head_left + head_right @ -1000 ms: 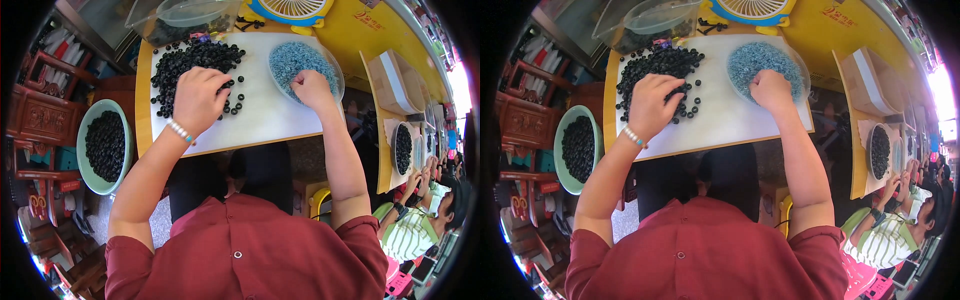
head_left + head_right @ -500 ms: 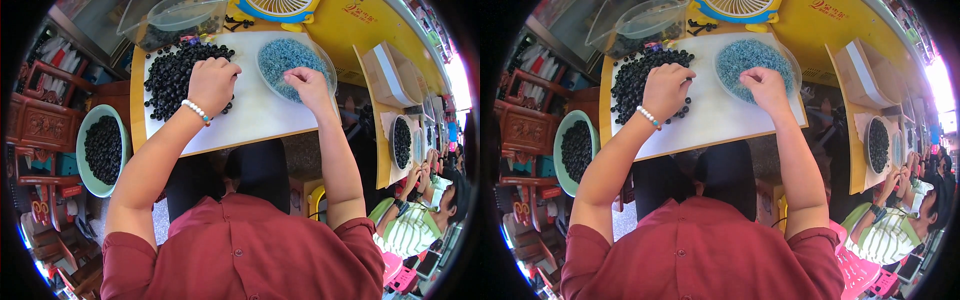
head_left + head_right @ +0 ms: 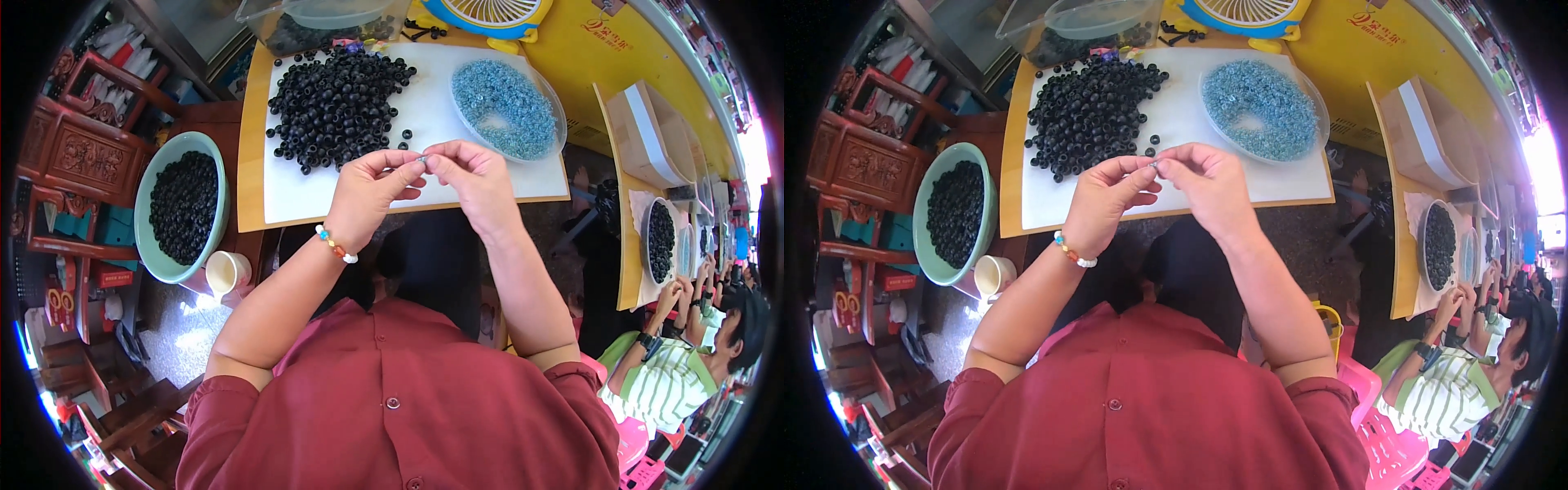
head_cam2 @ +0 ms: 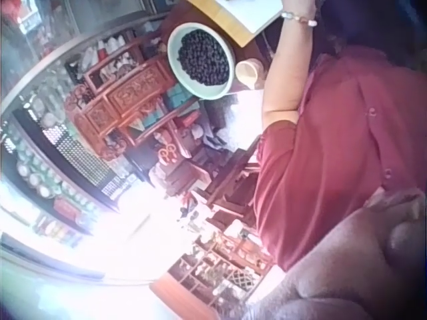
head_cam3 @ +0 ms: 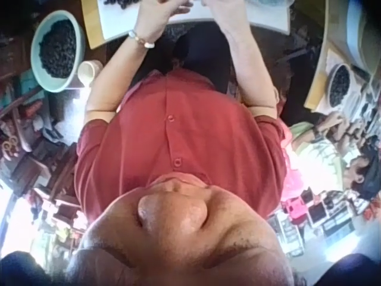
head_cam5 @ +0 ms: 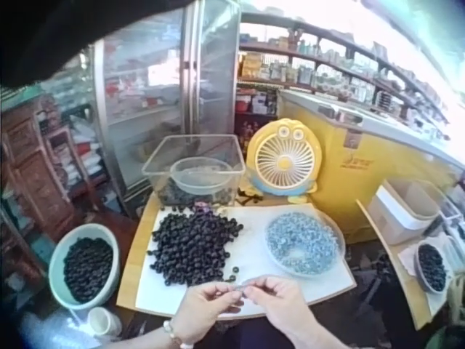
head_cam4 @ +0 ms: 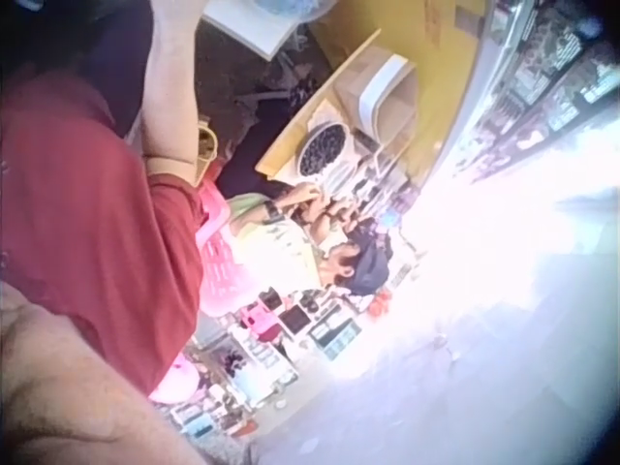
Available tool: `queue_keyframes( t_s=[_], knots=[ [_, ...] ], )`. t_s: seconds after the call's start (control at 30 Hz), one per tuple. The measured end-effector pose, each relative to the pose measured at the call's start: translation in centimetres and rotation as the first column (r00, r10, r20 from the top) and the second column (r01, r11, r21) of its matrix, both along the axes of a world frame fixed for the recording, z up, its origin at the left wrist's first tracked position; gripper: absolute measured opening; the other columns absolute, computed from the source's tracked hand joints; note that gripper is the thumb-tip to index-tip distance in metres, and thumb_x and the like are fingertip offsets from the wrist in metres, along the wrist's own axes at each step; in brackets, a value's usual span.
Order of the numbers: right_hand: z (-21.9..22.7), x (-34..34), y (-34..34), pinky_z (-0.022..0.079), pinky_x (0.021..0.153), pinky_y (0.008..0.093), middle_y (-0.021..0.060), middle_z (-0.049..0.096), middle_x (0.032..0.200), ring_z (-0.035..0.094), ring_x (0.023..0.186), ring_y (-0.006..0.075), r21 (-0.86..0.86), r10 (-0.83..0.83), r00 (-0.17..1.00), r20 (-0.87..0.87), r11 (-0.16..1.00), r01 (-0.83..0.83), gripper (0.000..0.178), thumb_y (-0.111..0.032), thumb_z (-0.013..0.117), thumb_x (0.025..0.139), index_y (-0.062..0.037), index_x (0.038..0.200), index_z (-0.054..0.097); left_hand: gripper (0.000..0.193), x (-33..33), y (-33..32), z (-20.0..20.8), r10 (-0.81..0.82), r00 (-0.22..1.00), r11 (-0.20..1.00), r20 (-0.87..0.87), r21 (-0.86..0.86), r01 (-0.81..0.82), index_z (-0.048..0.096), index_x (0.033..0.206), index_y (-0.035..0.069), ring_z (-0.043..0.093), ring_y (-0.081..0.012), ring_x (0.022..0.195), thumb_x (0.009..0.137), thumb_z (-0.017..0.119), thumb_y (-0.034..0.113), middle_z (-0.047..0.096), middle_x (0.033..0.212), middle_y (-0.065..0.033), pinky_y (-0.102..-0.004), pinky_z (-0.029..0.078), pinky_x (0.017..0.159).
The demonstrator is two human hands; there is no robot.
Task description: The person repeatedly picks up small components and black beads by hand and inserts the components into the holes of the black beads.
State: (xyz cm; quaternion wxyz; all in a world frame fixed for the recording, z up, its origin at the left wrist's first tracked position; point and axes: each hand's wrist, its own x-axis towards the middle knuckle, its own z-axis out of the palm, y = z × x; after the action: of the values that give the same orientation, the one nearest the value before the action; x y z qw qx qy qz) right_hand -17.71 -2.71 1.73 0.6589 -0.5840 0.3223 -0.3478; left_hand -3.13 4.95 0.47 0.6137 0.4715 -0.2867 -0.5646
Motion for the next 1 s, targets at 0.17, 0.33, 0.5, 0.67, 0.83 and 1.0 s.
queue_keyframes(
  t_s=[0.17,0.33,0.5,0.67,0.83,1.0],
  knots=[
    [-1.0,0.2,1.7,0.045,0.067,0.0206,0.0032,0.065,0.081,0.056,0.073,0.0075,-0.008,0.001,0.999,-0.036,1.000,-0.001,0.012,-0.004,0.066,0.081,0.0018,0.091,0.066,0.019,0.2,1.5,-0.8,0.024,0.999,0.997,0.035,0.070,-0.027,0.064,0.094,0.000,0.063,-0.0115,0.073,0.086,0.064,0.016,0.064,0.084,-0.0057,-0.0240,0.053,0.065],
    [-1.4,0.1,1.7,0.048,0.066,0.0249,0.0093,0.067,0.081,0.061,0.073,0.0112,-0.464,-0.112,0.963,-0.243,0.886,-0.015,0.009,-0.001,0.063,0.079,0.0014,0.087,0.066,0.020,0.8,2.2,-1.9,0.057,0.990,0.988,-0.127,0.151,-0.037,0.063,0.096,0.000,0.062,-0.0117,0.073,0.088,0.062,0.018,0.063,0.081,-0.0038,-0.0246,0.053,0.066],
    [-5.0,0.2,-1.5,0.048,0.065,0.0286,0.0088,0.065,0.076,0.062,0.070,0.0173,-0.564,-0.343,0.885,-0.315,0.818,0.117,0.010,-0.001,0.064,0.076,-0.0027,0.086,0.066,0.021,1.2,2.7,-2.4,0.043,0.927,0.973,-0.373,0.225,0.046,0.060,0.101,0.001,0.061,-0.0094,0.072,0.091,0.057,0.020,0.063,0.085,-0.0031,-0.0229,0.053,0.066],
    [-6.4,0.1,-2.6,0.047,0.062,0.0324,0.0073,0.060,0.079,0.057,0.070,0.0232,-0.892,-0.501,0.833,-0.234,0.452,0.021,0.017,-0.003,0.066,0.074,-0.0083,0.090,0.067,0.020,1.1,3.1,-2.2,0.023,0.861,0.968,-0.509,0.228,0.109,0.059,0.102,0.001,0.061,-0.0085,0.072,0.092,0.055,0.018,0.062,0.086,-0.0042,-0.0220,0.054,0.066],
    [-3.0,0.0,1.2,0.046,0.060,0.0273,0.0080,0.060,0.085,0.057,0.067,0.0167,-0.638,-0.293,0.935,-0.198,0.763,0.104,0.017,-0.004,0.067,0.076,-0.0049,0.093,0.068,0.020,1.3,3.6,-1.8,0.000,0.807,0.965,-0.590,0.210,0.154,0.058,0.102,0.000,0.061,-0.0091,0.071,0.093,0.053,0.017,0.062,0.087,-0.0053,-0.0221,0.055,0.066],
    [-0.6,-0.4,3.8,0.046,0.068,0.0221,0.0076,0.062,0.092,0.058,0.079,0.0115,-0.404,0.069,0.992,-0.104,0.908,-0.105,0.015,0.002,0.066,0.078,0.0002,0.093,0.066,0.019,0.7,4.5,-1.0,-0.089,0.826,0.967,-0.557,0.150,0.205,0.062,0.101,0.000,0.064,-0.0115,0.074,0.091,0.056,0.015,0.065,0.088,-0.0052,-0.0249,0.056,0.067]
  ],
)
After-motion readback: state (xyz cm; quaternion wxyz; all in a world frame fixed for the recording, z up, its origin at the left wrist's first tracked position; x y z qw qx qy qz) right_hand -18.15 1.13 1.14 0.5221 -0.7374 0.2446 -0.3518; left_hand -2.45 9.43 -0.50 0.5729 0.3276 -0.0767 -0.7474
